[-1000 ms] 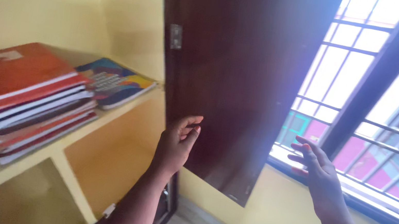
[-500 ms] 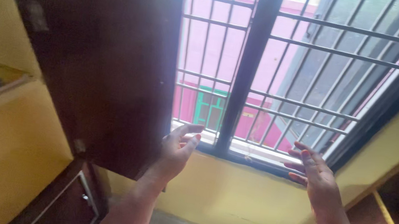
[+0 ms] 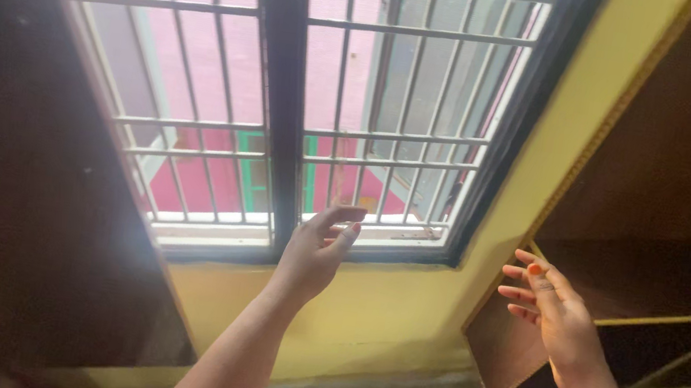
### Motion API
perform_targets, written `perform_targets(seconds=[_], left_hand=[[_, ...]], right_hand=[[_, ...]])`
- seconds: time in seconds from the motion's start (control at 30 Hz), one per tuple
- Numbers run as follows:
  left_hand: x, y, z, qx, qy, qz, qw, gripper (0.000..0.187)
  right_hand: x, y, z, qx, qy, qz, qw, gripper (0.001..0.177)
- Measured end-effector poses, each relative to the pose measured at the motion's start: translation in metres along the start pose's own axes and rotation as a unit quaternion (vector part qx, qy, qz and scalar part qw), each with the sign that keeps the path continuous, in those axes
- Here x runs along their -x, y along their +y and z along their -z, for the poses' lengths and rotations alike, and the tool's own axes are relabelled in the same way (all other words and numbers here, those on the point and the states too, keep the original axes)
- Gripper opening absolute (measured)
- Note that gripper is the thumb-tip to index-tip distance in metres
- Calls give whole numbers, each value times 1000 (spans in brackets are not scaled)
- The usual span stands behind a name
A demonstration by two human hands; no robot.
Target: The person picks up several notebooks and folders one at a time from a chair and places them in a stack inside a cabinet shelf before closing the cabinet doors.
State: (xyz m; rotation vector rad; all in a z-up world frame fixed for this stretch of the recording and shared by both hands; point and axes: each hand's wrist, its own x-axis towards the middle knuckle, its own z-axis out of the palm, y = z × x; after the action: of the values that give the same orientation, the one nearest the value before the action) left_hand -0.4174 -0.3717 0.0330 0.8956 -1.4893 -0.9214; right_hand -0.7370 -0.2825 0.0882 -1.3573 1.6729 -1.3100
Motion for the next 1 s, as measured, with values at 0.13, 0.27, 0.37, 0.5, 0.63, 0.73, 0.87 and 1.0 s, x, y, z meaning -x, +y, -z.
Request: perform_targets(seconds=[0.13, 0.27, 0.37, 0.5, 0.63, 0.73, 0.87, 1.0], left_hand=[[-33, -3, -8, 21, -52, -22, 998, 34], [-64, -7, -14, 59, -106, -57, 991, 34], [-82, -9, -20, 88, -146, -53, 984, 33], [-97, -15, -38, 96, -214, -19, 972, 35], [-96, -15, -68, 132, -278, -19, 951, 36], [-88, -13, -91, 146, -320, -32, 935, 34], [-73, -4, -122, 139, -376, -2, 916, 34], [-61, 14, -158, 155, -404, -21, 901, 31]], right_hand=[[8, -9, 5, -3, 50, 11, 999, 53], [16, -13, 3, -2, 109, 3, 994, 52], [26, -15, 0, 6, 149, -9, 989, 51], [49, -14, 0, 54, 212, -40, 975, 51], [82, -5, 6, 40, 270, -55, 961, 49], [108, 4, 13, 49, 307, -70, 948, 49], [142, 12, 27, 50, 348, -92, 932, 49], [167, 15, 51, 66, 375, -112, 918, 49]])
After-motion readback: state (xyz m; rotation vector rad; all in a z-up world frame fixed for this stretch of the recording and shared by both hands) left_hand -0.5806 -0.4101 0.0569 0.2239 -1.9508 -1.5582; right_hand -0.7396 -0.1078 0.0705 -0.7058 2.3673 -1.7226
